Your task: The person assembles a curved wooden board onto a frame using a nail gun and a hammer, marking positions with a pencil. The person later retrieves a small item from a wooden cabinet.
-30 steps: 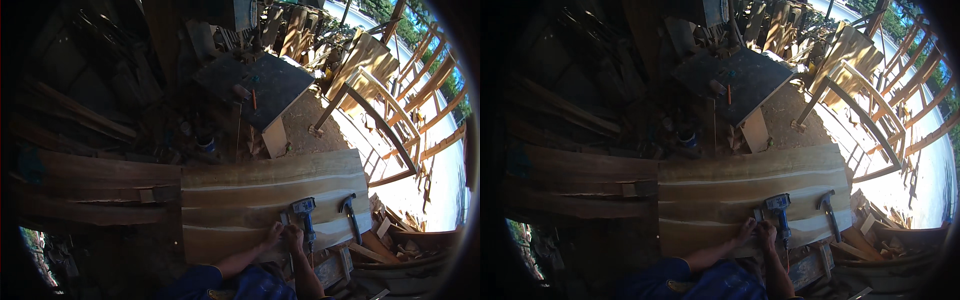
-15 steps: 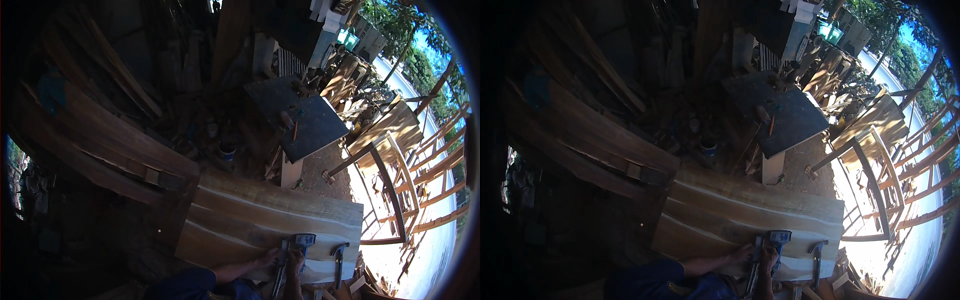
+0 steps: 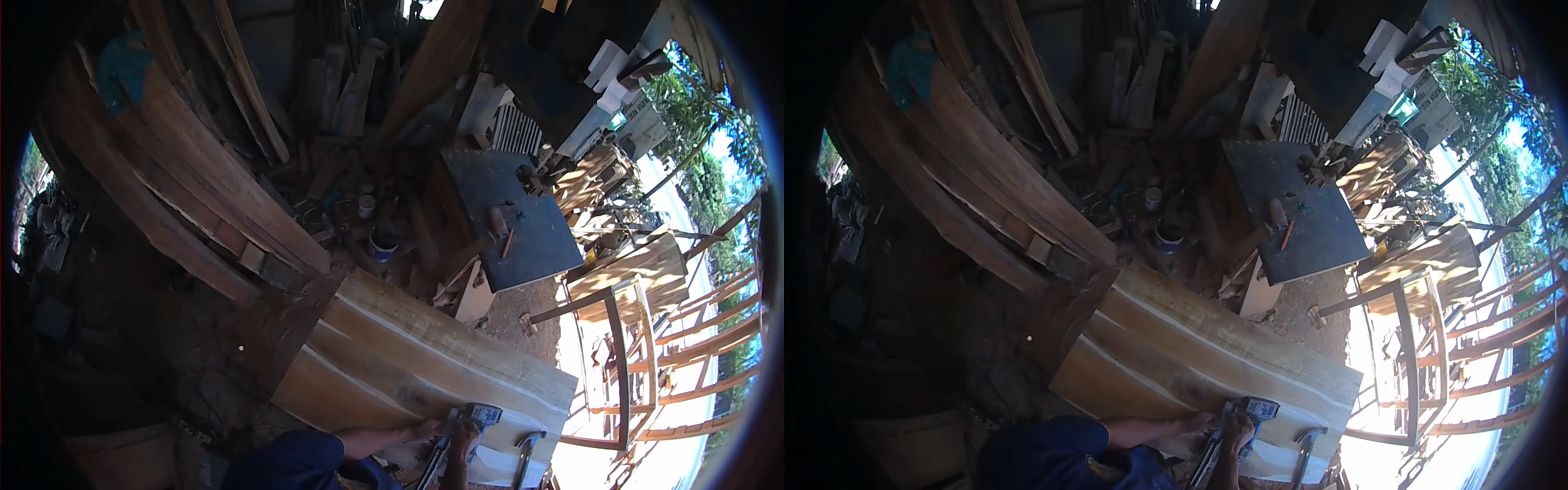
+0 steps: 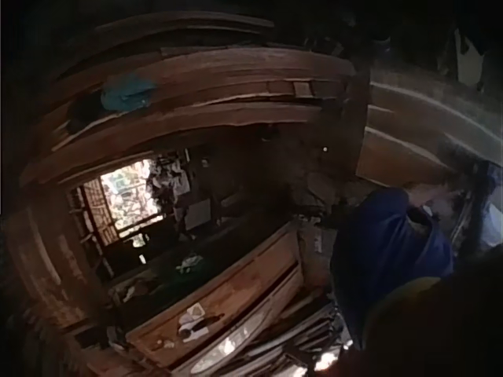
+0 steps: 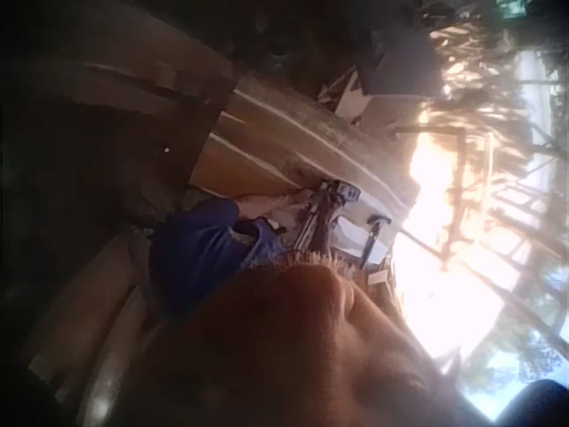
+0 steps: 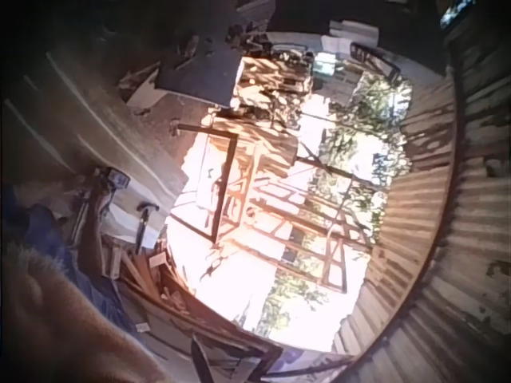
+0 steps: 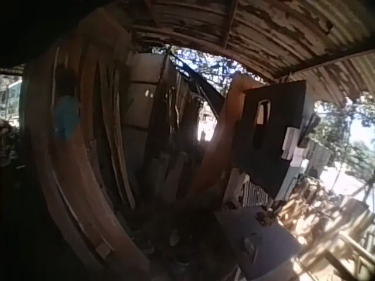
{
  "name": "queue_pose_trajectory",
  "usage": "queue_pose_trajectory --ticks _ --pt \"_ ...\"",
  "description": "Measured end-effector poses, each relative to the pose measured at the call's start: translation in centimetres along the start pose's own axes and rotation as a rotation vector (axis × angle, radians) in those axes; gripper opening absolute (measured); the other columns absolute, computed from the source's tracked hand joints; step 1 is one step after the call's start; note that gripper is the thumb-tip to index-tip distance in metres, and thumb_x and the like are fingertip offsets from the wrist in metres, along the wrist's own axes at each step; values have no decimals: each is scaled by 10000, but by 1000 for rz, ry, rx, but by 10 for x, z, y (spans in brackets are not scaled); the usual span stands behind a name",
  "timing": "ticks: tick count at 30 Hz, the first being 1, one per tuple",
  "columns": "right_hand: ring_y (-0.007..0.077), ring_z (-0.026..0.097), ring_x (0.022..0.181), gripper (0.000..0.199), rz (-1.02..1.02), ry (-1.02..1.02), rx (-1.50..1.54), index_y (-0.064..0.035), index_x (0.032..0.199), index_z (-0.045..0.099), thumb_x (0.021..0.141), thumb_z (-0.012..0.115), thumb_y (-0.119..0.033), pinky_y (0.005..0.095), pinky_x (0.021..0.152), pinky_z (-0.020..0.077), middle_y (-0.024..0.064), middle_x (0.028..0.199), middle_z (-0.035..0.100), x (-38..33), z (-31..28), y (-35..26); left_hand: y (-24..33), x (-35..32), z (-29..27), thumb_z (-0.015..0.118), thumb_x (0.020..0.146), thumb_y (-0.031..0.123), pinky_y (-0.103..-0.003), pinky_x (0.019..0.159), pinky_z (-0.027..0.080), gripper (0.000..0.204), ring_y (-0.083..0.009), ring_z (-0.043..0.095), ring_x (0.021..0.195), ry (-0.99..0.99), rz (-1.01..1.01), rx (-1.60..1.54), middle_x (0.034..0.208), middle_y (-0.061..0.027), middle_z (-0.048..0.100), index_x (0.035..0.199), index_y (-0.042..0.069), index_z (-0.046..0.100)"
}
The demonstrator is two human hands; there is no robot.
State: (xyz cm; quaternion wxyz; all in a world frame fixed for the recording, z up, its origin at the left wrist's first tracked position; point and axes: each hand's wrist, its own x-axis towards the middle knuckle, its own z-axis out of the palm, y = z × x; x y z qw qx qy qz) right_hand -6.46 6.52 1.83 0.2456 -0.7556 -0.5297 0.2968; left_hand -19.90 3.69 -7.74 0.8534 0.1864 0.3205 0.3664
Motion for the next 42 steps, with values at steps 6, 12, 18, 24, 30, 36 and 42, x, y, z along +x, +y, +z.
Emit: queue_pose_trajectory --ticks 6,12,18,24,30,36,42 --pt "241 685 769 322 -12 -2 -3 35 947 776 772 707 -226 390 742 528 157 859 755 -4 1 9 -2 -3 -5 634 1010 300 -344 814 542 245 -138 608 926 -13 -16 22 990 -20 624 1106 76 618" --pt "223 683 776 221 -95 -27 72 11 901 763 805 721 -183 353 771 538 139 857 750 5 -4 13 5 4 -1 653 1002 279 -350 839 548 239 -141 614 951 -19 -20 200 997 -24 635 1093 59 637" --pt "371 713 909 264 40 11 -86 -49 996 764 860 691 -263 449 824 534 202 958 738 -2 3 -17 9 -7 -3 664 995 333 -357 839 546 301 -157 632 964 -82 -95 124 1012 -31 649 1120 60 645" --pt "335 685 785 178 -103 149 -22 -40 921 735 867 685 -202 423 732 519 171 854 705 -15 2 -6 12 -10 2 644 1007 343 -445 937 525 295 -156 609 1041 -105 -175 125 1089 -5 643 1178 103 638" --pt "320 700 813 122 -221 110 -106 -51 949 747 862 695 -118 397 715 537 163 847 705 -15 0 1 12 -11 -1 647 1002 323 -406 919 524 231 -128 590 960 -95 -203 80 1002 17 612 1108 118 640" --pt "341 723 915 276 10 -38 85 -41 1017 761 880 655 -257 396 811 553 188 976 740 -7 -18 -6 17 -12 2 639 1003 322 -354 873 515 223 -108 578 926 -106 -223 34 965 24 601 1093 119 644" --pt "335 728 923 301 46 -23 61 -39 1013 765 863 655 -275 393 817 557 181 985 747 -1 -7 -11 11 -9 -9 646 1003 350 -395 955 503 306 -145 626 1028 -137 -228 62 1093 -7 663 1196 114 619"
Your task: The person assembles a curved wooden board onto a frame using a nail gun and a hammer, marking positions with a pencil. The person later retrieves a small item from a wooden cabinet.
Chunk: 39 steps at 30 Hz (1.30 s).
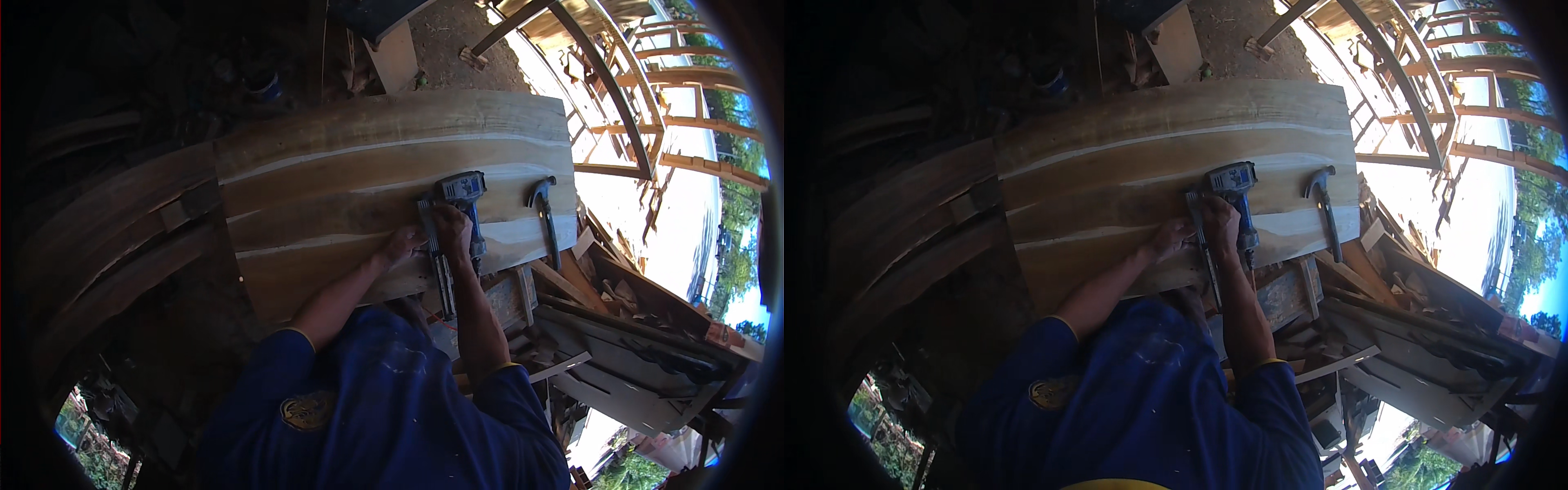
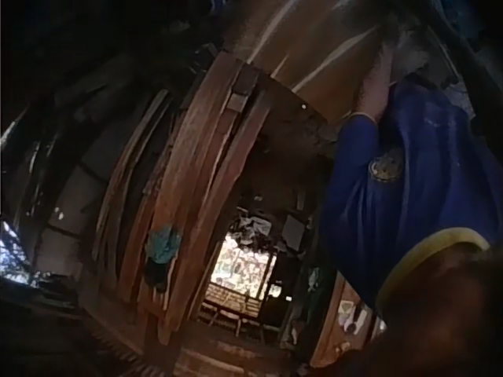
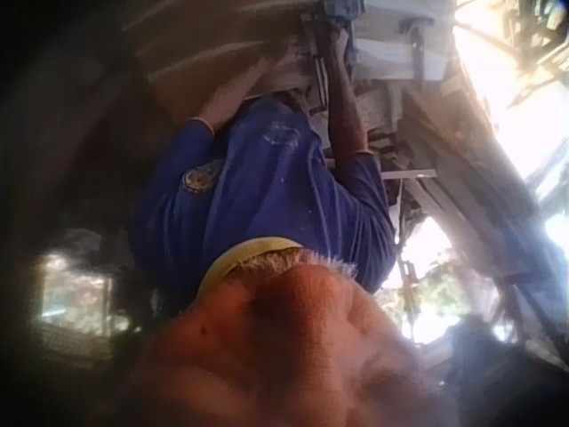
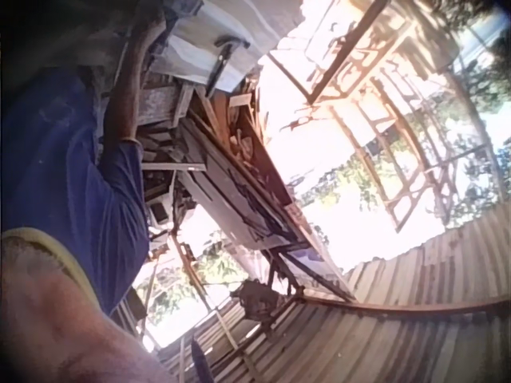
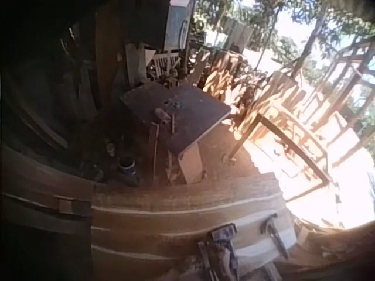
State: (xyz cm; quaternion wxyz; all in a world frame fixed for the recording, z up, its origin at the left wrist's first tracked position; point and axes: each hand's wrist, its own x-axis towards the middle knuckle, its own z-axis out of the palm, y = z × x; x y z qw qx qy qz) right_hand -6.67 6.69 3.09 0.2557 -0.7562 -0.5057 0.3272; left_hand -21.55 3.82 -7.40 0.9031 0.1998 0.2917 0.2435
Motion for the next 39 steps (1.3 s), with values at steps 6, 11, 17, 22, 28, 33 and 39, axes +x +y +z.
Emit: queue_pose_trajectory --ticks 6,11,17,22,28,33,39 --pt "356 723 942 296 -32 2 -64 -39 1005 766 871 651 -277 405 821 554 199 974 738 7 3 -3 0 -1 -5 651 998 380 -374 941 500 346 -126 617 1026 -1 -20 75 1103 4 656 1226 121 619" --pt "398 706 928 250 -72 -55 -120 -52 978 767 886 640 -247 463 803 550 223 939 723 12 -1 -1 0 -2 1 652 993 414 -365 908 500 374 -103 588 956 -12 1 49 1070 20 639 1232 127 625" --pt "393 703 865 192 -130 108 -220 -55 964 753 898 641 -196 447 754 546 200 910 723 2 11 -8 3 -2 -4 668 975 453 -363 896 499 372 -92 559 902 -24 -15 79 999 33 605 1164 134 631" --pt "398 685 830 118 -172 136 -271 -60 895 719 877 676 -169 471 728 535 184 884 700 -2 9 -4 15 -3 8 667 978 442 -294 823 483 365 -70 543 861 -5 -52 164 966 35 603 1126 109 640" --pt "360 670 844 94 -319 180 -166 -71 939 735 873 671 -92 455 739 532 147 895 686 -8 21 -2 6 -4 5 657 991 415 -270 734 448 334 -60 541 826 18 58 81 933 39 623 1100 99 661" --pt "342 637 876 262 -371 60 -201 -72 1102 727 846 671 -65 446 768 522 138 930 632 -19 9 0 14 -9 5 664 991 380 -287 810 487 326 -88 584 882 6 9 65 992 4 637 1137 89 644" --pt "340 604 940 482 -450 -19 -451 -137 1253 674 772 707 -118 456 773 518 127 979 576 -31 2 6 17 -9 16 656 996 360 -296 813 497 349 -100 603 915 -14 54 3 1031 -8 652 1201 78 639"
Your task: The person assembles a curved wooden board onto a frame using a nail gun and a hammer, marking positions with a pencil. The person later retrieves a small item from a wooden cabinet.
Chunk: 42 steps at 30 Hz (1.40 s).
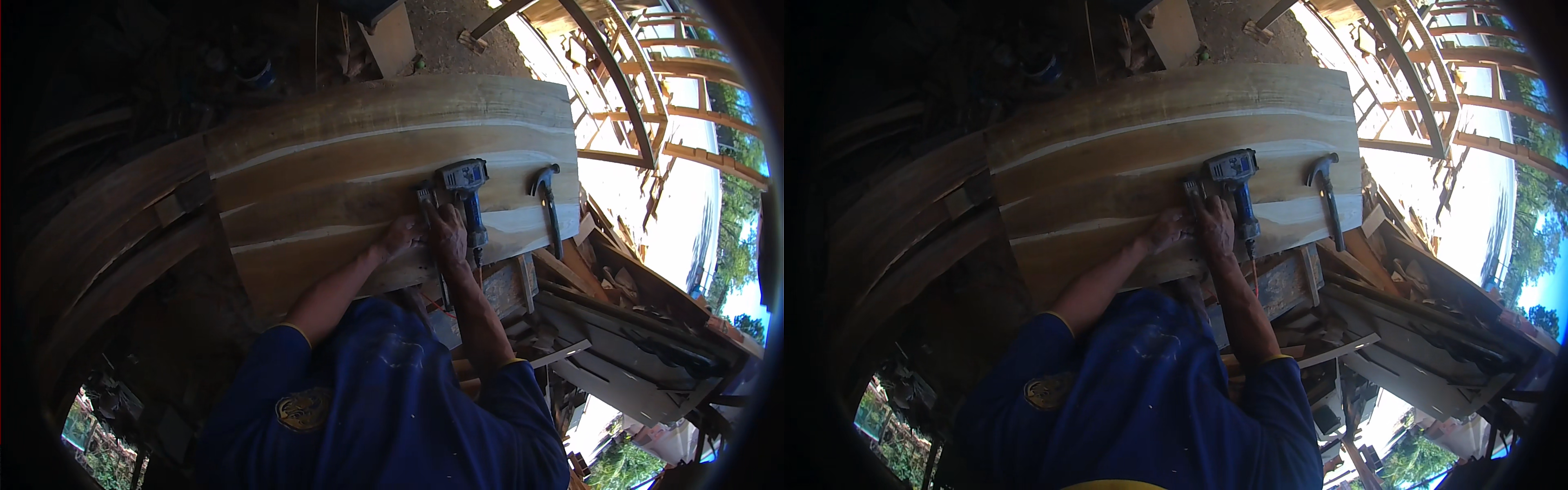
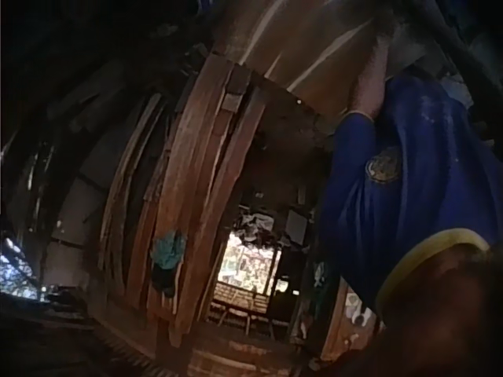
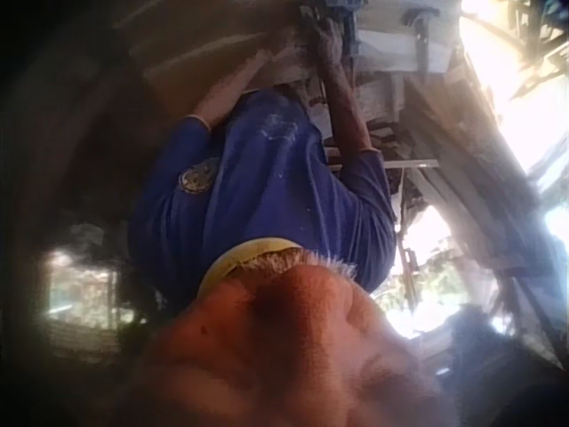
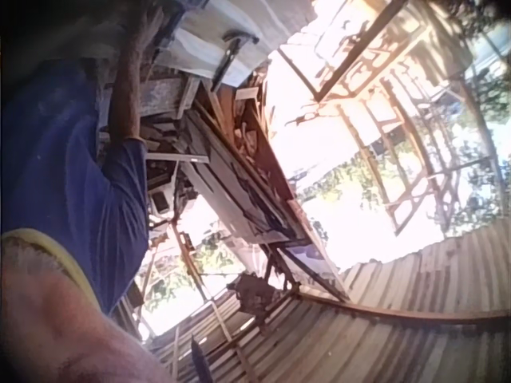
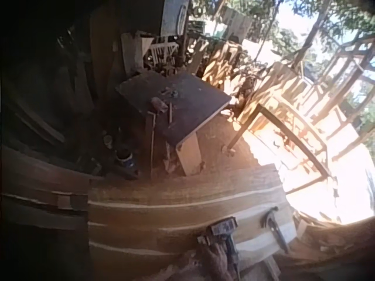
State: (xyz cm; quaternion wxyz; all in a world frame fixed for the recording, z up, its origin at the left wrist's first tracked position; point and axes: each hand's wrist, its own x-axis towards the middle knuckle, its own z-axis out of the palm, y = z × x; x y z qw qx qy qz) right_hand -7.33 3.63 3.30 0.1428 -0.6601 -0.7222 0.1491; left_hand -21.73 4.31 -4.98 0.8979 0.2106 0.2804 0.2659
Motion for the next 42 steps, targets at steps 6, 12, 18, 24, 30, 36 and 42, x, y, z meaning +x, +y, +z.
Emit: queue_pose_trajectory --ticks 6,12,18,24,30,36,42 --pt "347 585 965 555 -41 -15 -60 -170 1306 655 757 721 -126 459 815 504 133 1022 567 13 1 -3 -7 3 -10 638 1008 313 -309 829 508 358 -111 615 933 14 -22 35 1057 -16 657 1262 61 618" --pt "351 587 969 511 -8 -39 -26 -171 1282 673 778 693 -89 455 829 498 130 1008 576 17 -6 -3 -12 5 -5 645 1002 305 -286 755 497 262 -95 604 862 60 8 -8 986 2 655 1155 92 647" --pt "367 665 962 319 239 15 286 -88 1182 727 875 653 -134 452 825 520 168 1022 680 2 -19 -9 -17 9 -16 691 970 380 -242 664 447 300 -54 530 743 67 -13 119 867 33 612 1045 92 655" --pt "280 726 956 339 515 -252 573 19 1044 747 881 698 -274 366 869 539 188 1001 746 -5 -44 -15 -21 9 -18 724 947 396 -265 750 474 344 -83 573 826 73 -17 62 923 4 632 1031 77 630" --pt "239 738 881 346 492 -301 580 28 1044 746 847 715 -256 345 812 556 183 931 752 -3 -45 -4 -9 4 -10 705 963 390 -320 861 500 344 -131 627 926 33 -54 -13 999 -25 663 1062 73 618" --pt "242 736 863 354 573 -197 564 27 1015 752 821 720 -268 350 781 557 179 912 754 4 -35 -1 -7 2 -18 608 1016 408 -400 971 501 336 -174 647 1016 -5 -99 -89 1057 -44 667 1107 85 613" --pt "296 735 883 353 644 66 459 8 985 761 818 719 -301 378 815 551 190 929 754 20 -11 -5 1 -3 -3 560 1036 366 -402 961 493 330 -190 634 1039 22 -71 -190 1092 -47 661 1212 89 595"
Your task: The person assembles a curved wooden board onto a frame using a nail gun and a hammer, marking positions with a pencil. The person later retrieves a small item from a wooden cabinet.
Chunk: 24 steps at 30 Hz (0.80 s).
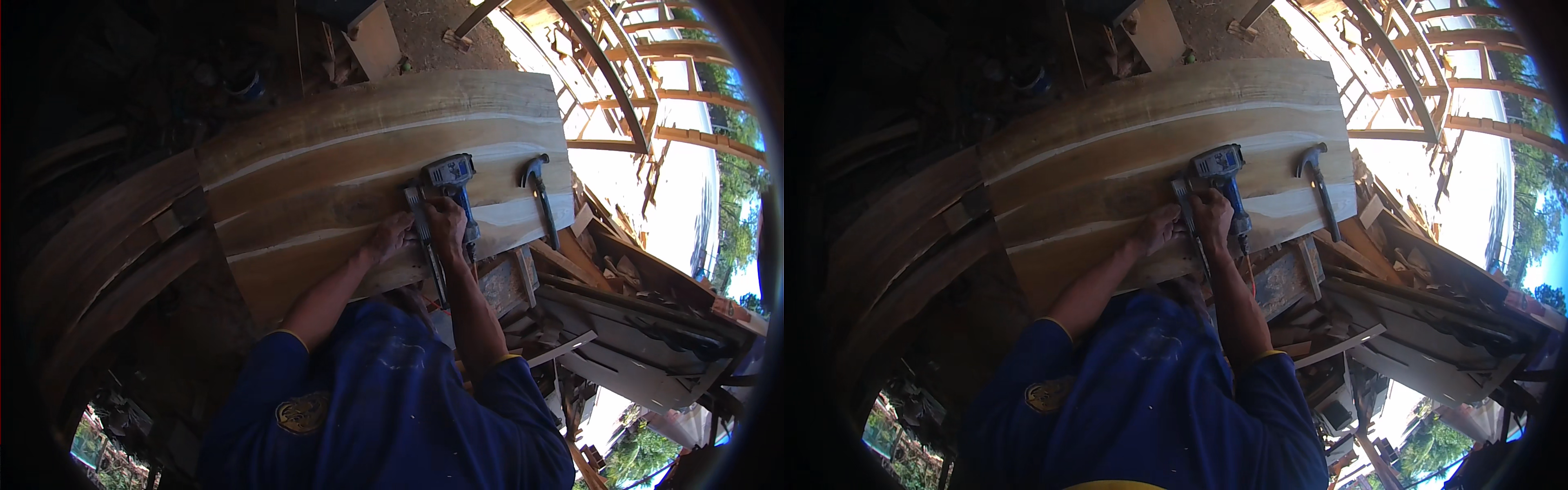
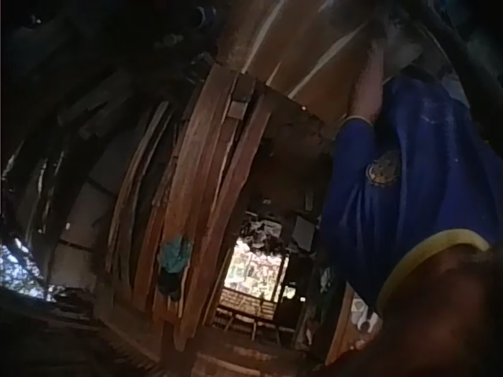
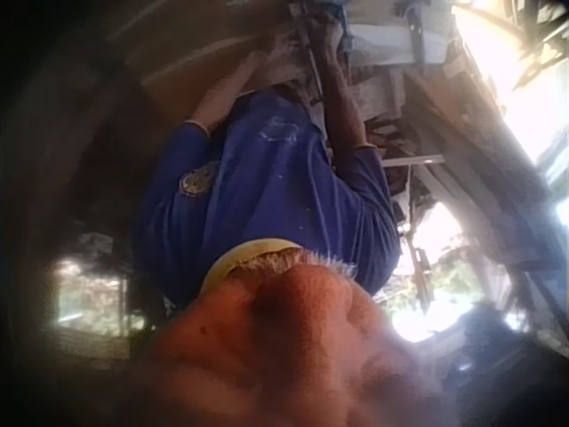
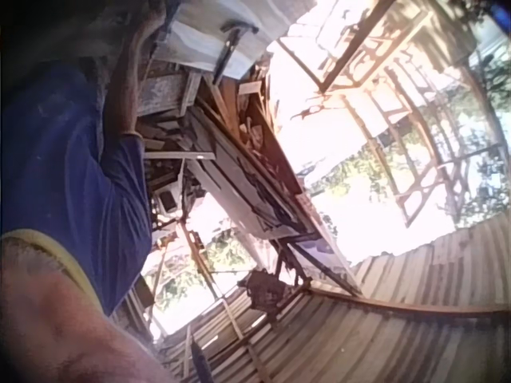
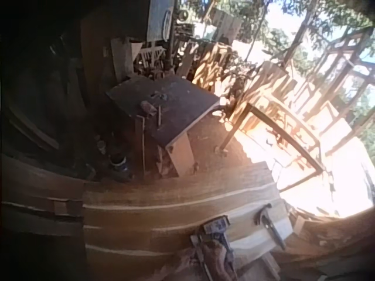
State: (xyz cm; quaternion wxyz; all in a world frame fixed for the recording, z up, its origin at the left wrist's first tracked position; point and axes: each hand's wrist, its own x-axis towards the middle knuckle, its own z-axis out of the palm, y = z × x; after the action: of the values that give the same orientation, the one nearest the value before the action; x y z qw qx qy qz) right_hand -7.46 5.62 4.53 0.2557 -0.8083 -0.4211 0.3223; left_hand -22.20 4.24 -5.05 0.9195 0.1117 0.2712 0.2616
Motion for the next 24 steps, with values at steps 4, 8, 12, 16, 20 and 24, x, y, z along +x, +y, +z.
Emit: queue_pose_trajectory --ticks 4,8,12,16,20,24 --pt "337 730 902 321 -7 82 -9 -16 982 766 825 710 -291 395 833 548 187 950 752 1 9 -5 1 3 5 561 1034 371 -397 959 492 348 -191 633 1052 10 25 23 1123 -50 659 1237 89 586" --pt "338 729 896 286 -80 107 16 -22 973 764 836 697 -264 404 829 544 183 942 750 6 8 0 4 9 14 561 1030 384 -383 933 508 343 -179 647 1014 29 12 35 1093 -35 656 1221 100 584" --pt "418 696 859 209 -102 25 -90 -21 910 741 863 654 -204 476 770 532 218 900 724 -2 16 -19 -22 16 -25 571 1033 399 -353 853 506 347 -138 632 935 5 64 10 1060 3 654 1246 127 602" --pt "393 676 729 142 -311 15 -126 -59 896 734 847 656 -167 492 639 494 208 773 678 -19 28 -18 -65 44 -75 569 1015 421 -376 774 526 381 -184 661 860 57 119 156 1003 -50 700 1226 113 647" --pt "350 695 658 210 -371 98 -374 -10 920 750 844 640 -172 470 612 510 189 736 699 4 14 13 -42 57 -25 559 1010 433 -388 792 528 411 -210 667 884 193 158 464 1021 -78 701 1225 95 647" --pt "348 695 660 211 -428 31 -427 -13 927 752 843 635 -167 468 614 511 190 738 700 17 31 12 -37 51 -12 549 1004 446 -399 810 530 441 -235 672 909 383 200 677 1038 -105 702 1225 78 647"
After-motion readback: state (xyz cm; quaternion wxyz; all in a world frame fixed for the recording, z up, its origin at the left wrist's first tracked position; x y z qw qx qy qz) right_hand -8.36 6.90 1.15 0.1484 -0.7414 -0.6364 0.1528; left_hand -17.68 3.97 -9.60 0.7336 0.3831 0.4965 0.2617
